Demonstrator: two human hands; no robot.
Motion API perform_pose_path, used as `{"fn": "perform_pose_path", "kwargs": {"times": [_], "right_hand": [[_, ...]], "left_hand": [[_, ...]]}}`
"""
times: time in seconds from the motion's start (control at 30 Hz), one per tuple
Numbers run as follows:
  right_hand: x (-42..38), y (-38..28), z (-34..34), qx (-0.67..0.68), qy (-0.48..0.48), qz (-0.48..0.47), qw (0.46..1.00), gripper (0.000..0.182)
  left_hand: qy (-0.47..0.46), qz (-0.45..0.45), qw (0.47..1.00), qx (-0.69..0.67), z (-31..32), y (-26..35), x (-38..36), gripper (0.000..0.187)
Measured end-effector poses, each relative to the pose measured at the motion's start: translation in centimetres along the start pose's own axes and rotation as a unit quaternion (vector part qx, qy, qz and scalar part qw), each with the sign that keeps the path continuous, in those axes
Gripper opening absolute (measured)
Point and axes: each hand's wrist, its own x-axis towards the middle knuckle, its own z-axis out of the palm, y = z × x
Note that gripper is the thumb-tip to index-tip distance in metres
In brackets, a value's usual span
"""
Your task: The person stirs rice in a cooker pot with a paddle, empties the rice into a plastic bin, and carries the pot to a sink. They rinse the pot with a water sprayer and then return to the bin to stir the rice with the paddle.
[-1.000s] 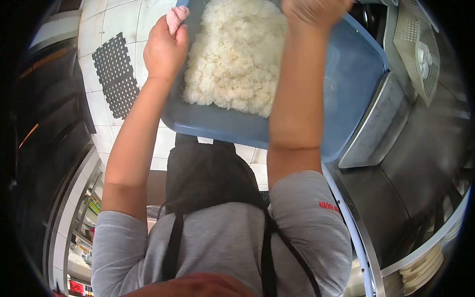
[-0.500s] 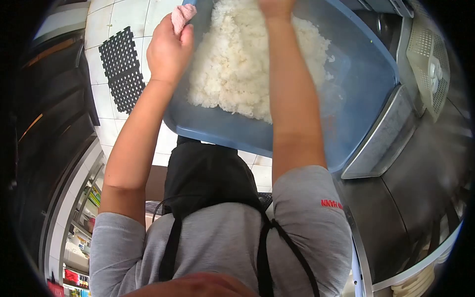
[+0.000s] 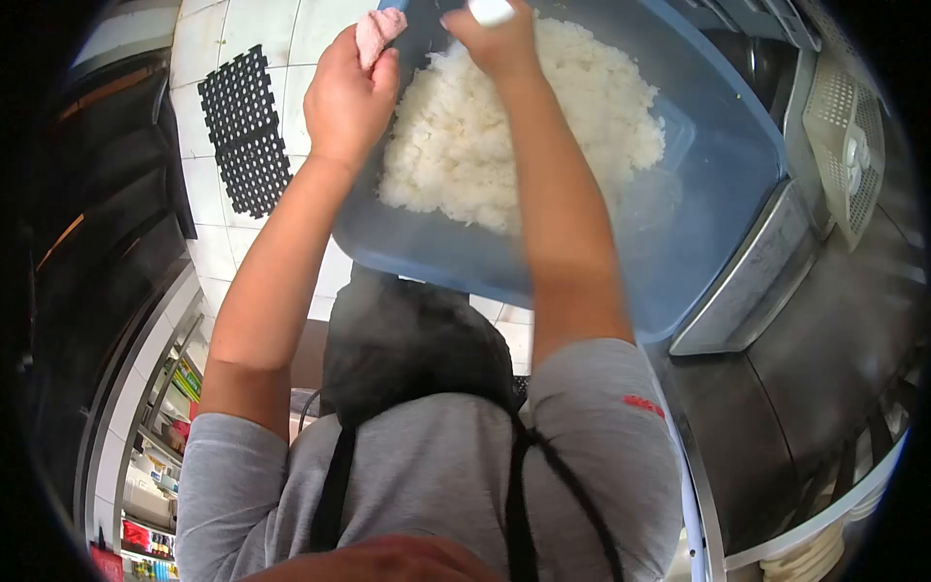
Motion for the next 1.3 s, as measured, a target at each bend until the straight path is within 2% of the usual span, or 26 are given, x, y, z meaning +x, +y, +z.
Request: {"fn": "perform_pose_path", "kwargs": {"times": [0.03,0.07,0.13,0.23,0.27,0.3,0.37,0.43,0.5,0.57,0.63,0.7,0.73,0.77,0.8,0.83,0.87,0.9,0.93,0.97,1.0,1.1,1.13,1.17,1.23,1.3], "right_hand": [[-2.2,-1.7,-1.7,-0.019,-0.044,0.026,0.999,0.015],[-3.0,-4.7,-3.1,0.009,-0.030,0.010,0.999,0.016],[-2.7,-8.9,-5.7,-0.058,-0.065,0.044,0.995,0.013],[-2.9,-12.6,-5.2,0.195,-0.192,-0.023,0.961,0.014],[-3.5,-12.9,-2.6,0.206,-0.171,-0.067,0.961,0.013],[-5.1,-10.6,1.9,0.188,-0.122,-0.053,0.973,0.012],[-5.9,-6.1,2.7,0.093,-0.217,0.001,0.972,0.012],[-7.8,-5.6,-1.1,0.117,-0.219,0.080,0.965,0.013],[-8.8,-6.4,-5.2,0.131,-0.248,0.068,0.957,0.019],[-7.9,-8.8,-7.6,0.133,-0.261,0.120,0.949,0.022],[-5.8,-11.6,-7.1,0.177,-0.218,0.052,0.958,0.016],[-3.0,-11.1,-4.5,0.347,-0.112,-0.007,0.931,0.014],[-0.9,-6.0,-3.2,0.046,-0.063,-0.220,0.972,0.012],[-0.2,-0.8,-2.0,-0.261,-0.006,-0.401,0.878,0.011],[-1.9,1.1,0.1,-0.113,-0.031,-0.174,0.978,0.009],[-2.9,1.5,2.0,0.045,-0.052,0.066,0.995,0.010],[-3.2,1.4,1.8,-0.038,-0.084,-0.078,0.993,0.008],[-4.6,0.0,0.9,-0.121,-0.114,-0.211,0.963,0.009],[-5.5,-1.8,-0.4,-0.204,-0.140,-0.344,0.906,0.012],[-5.8,-3.5,-2.2,0.048,-0.170,-0.061,0.982,0.011],[-6.3,-5.4,-3.5,0.292,-0.177,0.235,0.910,0.011],[-6.4,-11.0,-3.3,0.349,-0.203,0.089,0.911,0.009],[-7.4,-10.1,-1.3,0.290,-0.154,0.101,0.939,0.010],[-8.8,-8.1,1.4,0.228,-0.098,0.112,0.962,0.011],[-11.5,-3.7,3.5,-0.007,-0.106,0.060,0.993,0.022],[-11.1,-5.5,1.6,-0.023,-0.196,0.150,0.969,0.031]], "left_hand": [[-0.003,-0.002,1.000,-0.003,-0.3,0.3,-0.1,0.026],[-0.001,0.000,1.000,-0.007,-0.7,1.0,0.1,0.026],[0.005,0.012,1.000,-0.011,-0.9,1.1,0.1,0.027],[0.012,0.011,1.000,-0.026,-1.0,1.0,0.1,0.027],[0.013,0.016,0.999,-0.024,-0.9,0.9,0.0,0.028],[0.014,0.022,0.999,-0.021,-0.9,0.8,0.1,0.028],[0.024,0.028,0.999,-0.028,-0.9,1.0,0.2,0.026],[0.039,0.024,0.998,-0.048,-1.1,1.3,-0.1,0.024],[0.015,0.019,0.999,-0.044,-1.1,1.2,-0.1,0.028],[0.015,0.016,0.999,-0.042,-1.1,1.2,-0.2,0.030],[0.038,0.016,0.999,-0.033,-0.8,0.8,-0.3,0.028],[0.025,0.014,0.999,-0.035,-0.9,0.9,-0.4,0.028],[0.020,0.014,0.999,-0.036,-0.9,1.0,-0.2,0.027],[0.018,0.018,0.999,-0.037,-0.9,0.9,-0.2,0.027],[0.015,0.021,0.999,-0.038,-0.9,0.9,-0.3,0.027],[0.013,0.026,0.999,-0.040,-0.8,0.8,-0.1,0.027],[0.020,0.031,0.998,-0.051,-0.9,0.7,0.1,0.027],[0.018,0.033,0.997,-0.063,-1.0,0.7,-0.3,0.027],[0.021,0.039,0.996,-0.078,-1.1,1.0,-0.5,0.027],[0.025,0.034,0.997,-0.064,-1.1,1.2,-0.2,0.027],[0.025,0.025,0.998,-0.049,-1.2,1.2,-0.4,0.027],[0.031,-0.012,0.999,-0.031,-0.9,0.7,-0.7,0.026],[0.027,-0.017,0.999,-0.037,-0.4,0.7,-0.6,0.026],[0.012,0.019,0.999,-0.031,-0.4,0.2,0.1,0.028],[0.009,0.025,0.998,-0.049,-0.8,0.9,-0.1,0.030],[-0.011,0.001,1.000,-0.023,-0.6,0.4,0.5,0.030]]}}
